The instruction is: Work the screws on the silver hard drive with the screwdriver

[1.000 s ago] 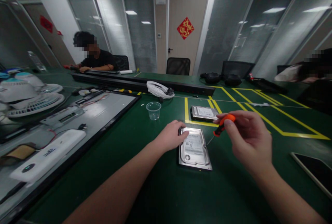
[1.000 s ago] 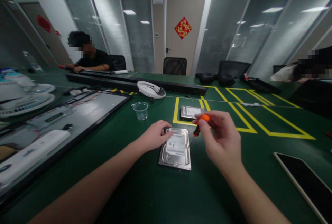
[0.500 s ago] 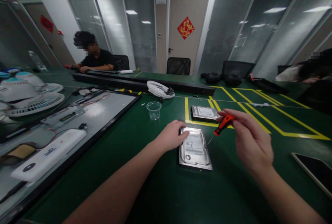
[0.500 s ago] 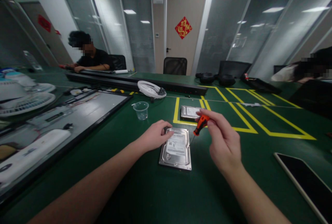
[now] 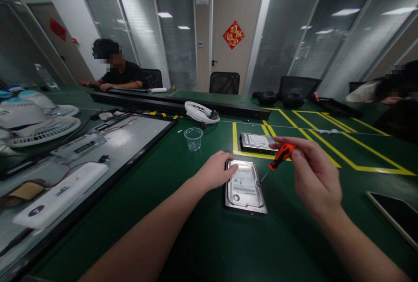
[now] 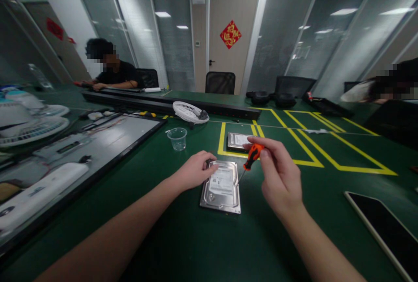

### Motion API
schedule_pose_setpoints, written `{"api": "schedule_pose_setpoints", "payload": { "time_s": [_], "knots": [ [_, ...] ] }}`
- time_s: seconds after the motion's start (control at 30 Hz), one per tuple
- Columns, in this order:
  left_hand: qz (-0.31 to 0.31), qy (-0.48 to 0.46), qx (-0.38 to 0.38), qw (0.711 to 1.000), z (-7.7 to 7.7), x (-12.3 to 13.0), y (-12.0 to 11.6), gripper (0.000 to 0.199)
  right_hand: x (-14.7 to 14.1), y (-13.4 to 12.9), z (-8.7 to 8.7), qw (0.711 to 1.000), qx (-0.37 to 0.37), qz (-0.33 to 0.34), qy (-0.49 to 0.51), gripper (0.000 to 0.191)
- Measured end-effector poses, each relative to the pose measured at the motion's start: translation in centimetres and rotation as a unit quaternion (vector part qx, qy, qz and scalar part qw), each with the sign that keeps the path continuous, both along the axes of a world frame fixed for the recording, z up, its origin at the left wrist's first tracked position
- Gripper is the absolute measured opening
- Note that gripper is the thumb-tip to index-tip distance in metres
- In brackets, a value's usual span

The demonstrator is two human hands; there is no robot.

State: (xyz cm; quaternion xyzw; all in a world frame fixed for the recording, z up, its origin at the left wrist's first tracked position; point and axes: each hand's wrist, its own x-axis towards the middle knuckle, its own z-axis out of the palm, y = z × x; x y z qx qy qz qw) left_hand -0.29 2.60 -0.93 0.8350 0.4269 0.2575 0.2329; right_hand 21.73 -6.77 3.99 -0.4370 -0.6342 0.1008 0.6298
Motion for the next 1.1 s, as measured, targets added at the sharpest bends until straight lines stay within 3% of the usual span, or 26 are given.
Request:
{"api": "schedule_pose_setpoints", "payload": {
  "time_s": [0.43,0.73,1.1],
  "knots": [
    [-0.002,-0.005,-0.005,1.0,0.05,-0.09,-0.07,0.036,-0.44,0.18,0.17,0.999,0.012,0.008,0.03,0.021],
    [-0.003,-0.003,0.009,1.0,-0.02,0.0,0.05,0.033,-0.17,0.37,-0.24,1.0,0.018,-0.021,0.005,0.03],
    [-0.003,-0.002,-0.003,1.0,0.25,-0.1,-0.11,0.035,0.34,0.5,-0.6,1.0,-0.007,0.013,0.026,0.026]
  ]
}}
